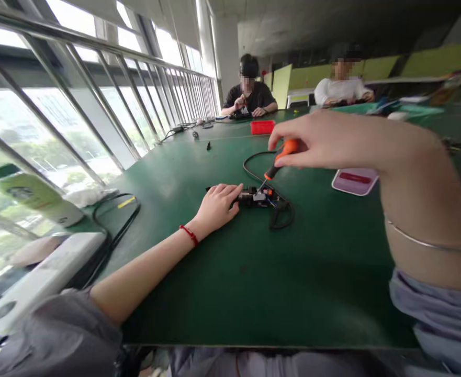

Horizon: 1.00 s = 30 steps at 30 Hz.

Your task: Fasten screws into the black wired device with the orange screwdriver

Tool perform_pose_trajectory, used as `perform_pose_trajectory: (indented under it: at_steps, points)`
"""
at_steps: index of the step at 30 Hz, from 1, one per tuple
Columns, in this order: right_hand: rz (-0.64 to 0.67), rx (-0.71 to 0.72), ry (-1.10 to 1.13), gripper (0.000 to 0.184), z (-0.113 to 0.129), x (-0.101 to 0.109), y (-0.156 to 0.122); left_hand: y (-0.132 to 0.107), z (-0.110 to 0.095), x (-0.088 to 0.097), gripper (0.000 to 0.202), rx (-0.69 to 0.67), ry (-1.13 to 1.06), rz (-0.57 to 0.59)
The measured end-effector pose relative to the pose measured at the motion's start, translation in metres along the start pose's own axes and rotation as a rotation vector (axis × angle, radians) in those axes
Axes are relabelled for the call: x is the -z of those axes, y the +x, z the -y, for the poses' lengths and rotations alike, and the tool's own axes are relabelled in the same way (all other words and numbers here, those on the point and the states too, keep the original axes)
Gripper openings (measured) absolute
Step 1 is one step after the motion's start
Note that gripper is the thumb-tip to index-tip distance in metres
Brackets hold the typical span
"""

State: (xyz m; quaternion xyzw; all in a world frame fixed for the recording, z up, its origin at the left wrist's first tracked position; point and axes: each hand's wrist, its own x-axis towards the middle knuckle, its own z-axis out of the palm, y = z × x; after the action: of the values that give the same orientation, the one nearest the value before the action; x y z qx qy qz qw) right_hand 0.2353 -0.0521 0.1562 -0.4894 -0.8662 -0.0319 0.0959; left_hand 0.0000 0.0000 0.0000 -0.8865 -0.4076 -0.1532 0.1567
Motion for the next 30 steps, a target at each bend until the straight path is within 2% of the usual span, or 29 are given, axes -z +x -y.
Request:
perform_pose_trajectory:
  at_steps: [7,13,23,30]
  points:
    - [0.068,-0.025,0.101,0.034,0.0025,0.0015,0.0004,-0.0008,0.0026,-0.0021,0.049,-0.002,0.002,-0.016]
    - [-0.016,0.048,0.045,0.028,0.0049,0.0011,0.0007,-0.0009,0.0027,-0.0031,0.049,-0.006,0.016,-0.032]
    - [0.057,0.000,0.084,0.034,0.0038,-0.0015,0.0035,-0.0011,0.0001,-0.0019,0.048,0.001,0.019,-0.038]
    - [0.008,0.083,0.077,0.032,0.0025,-0.0037,0.0037,0.0003,-0.0007,-0.0019,0.045,0.020,0.017,-0.043]
